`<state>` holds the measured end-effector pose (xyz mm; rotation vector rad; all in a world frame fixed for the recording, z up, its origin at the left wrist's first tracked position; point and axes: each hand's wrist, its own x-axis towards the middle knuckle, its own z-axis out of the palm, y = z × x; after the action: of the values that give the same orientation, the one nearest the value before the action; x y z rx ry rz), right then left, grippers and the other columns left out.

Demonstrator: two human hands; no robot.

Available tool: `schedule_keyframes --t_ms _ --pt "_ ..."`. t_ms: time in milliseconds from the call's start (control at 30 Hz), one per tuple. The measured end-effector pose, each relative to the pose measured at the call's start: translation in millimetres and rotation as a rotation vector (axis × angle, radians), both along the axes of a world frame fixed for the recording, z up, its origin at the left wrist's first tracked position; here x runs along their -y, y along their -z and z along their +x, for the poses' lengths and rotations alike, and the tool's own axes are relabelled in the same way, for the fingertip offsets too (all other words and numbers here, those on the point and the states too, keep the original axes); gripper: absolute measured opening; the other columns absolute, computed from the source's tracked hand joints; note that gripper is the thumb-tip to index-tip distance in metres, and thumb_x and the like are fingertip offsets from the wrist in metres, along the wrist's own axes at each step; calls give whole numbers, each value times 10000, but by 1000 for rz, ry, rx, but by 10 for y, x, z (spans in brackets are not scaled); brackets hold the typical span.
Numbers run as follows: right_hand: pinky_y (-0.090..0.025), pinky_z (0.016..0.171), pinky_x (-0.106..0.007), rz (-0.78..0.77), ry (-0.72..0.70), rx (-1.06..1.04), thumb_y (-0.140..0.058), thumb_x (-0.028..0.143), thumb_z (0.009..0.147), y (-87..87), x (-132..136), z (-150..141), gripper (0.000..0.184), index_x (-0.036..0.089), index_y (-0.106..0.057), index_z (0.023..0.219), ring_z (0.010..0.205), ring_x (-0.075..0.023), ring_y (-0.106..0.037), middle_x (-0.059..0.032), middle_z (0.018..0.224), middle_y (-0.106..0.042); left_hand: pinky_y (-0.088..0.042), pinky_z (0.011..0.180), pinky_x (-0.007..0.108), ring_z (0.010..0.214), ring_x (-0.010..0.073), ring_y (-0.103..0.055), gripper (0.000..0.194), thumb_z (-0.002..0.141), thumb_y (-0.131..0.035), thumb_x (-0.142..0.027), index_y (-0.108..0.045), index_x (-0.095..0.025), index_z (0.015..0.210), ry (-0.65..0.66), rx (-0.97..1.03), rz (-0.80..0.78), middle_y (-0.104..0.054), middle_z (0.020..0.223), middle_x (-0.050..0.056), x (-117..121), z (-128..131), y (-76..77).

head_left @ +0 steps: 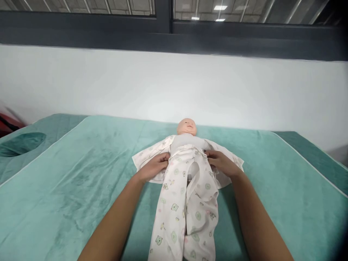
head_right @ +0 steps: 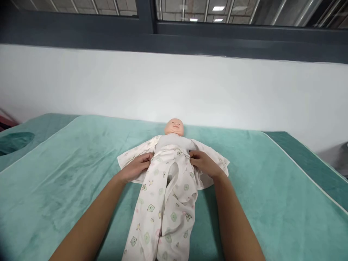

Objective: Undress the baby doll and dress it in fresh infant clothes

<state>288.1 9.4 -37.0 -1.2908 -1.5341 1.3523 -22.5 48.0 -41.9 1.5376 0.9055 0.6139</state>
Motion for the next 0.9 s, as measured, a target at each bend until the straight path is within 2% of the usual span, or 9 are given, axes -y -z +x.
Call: schedule_keyframes --t_ms 100,167,367,600,733,900 --pt "-302 571 -244 21 97 -99 -624 270 750 67 -17 -63 124 197 -546 813 625 -107 -415 42 717 -504 -276 560 212 630 95 -323 59 816 -512 -208 -462 -191 788 -71 53 17 -383 703 -48 12 59 76" --pt "-300 572 -242 36 146 -135 -636 223 697 85 -30 -99 180 204 -526 838 641 -108 -425 46 745 -520 -282 554 209 623 93 -329 79 825 -529 -224 -453 -202 832 -116 79 22 -391 702 -54 26 105 117" --pt "-299 572 -234 86 212 -198 -570 134 623 144 -82 -192 285 220 -485 881 663 -116 -453 49 757 -527 -288 526 200 586 80 -355 214 762 -600 -206 -423 -220 881 -223 251 -17 -426 712 -66 61 242 200" --pt "-380 630 -259 139 206 -139 -576 219 651 184 -93 -192 294 244 -474 925 746 -164 -516 20 821 -583 -291 506 200 553 80 -360 246 684 -545 -143 -399 -228 863 -196 310 -44 -444 706 -67 51 266 214" --pt "-412 669 -289 164 212 -145 -626 276 670 173 -74 -193 264 242 -477 886 769 -180 -518 -2 838 -585 -282 506 197 545 78 -370 276 610 -538 -97 -432 -217 836 -190 329 -35 -455 675 -66 44 260 203" --pt "-417 674 -306 148 189 -182 -693 338 698 112 -30 -199 261 243 -483 821 761 -184 -518 -6 837 -594 -315 558 200 615 87 -434 195 635 -559 -99 -512 -190 801 -220 306 41 -505 704 -43 48 230 175"
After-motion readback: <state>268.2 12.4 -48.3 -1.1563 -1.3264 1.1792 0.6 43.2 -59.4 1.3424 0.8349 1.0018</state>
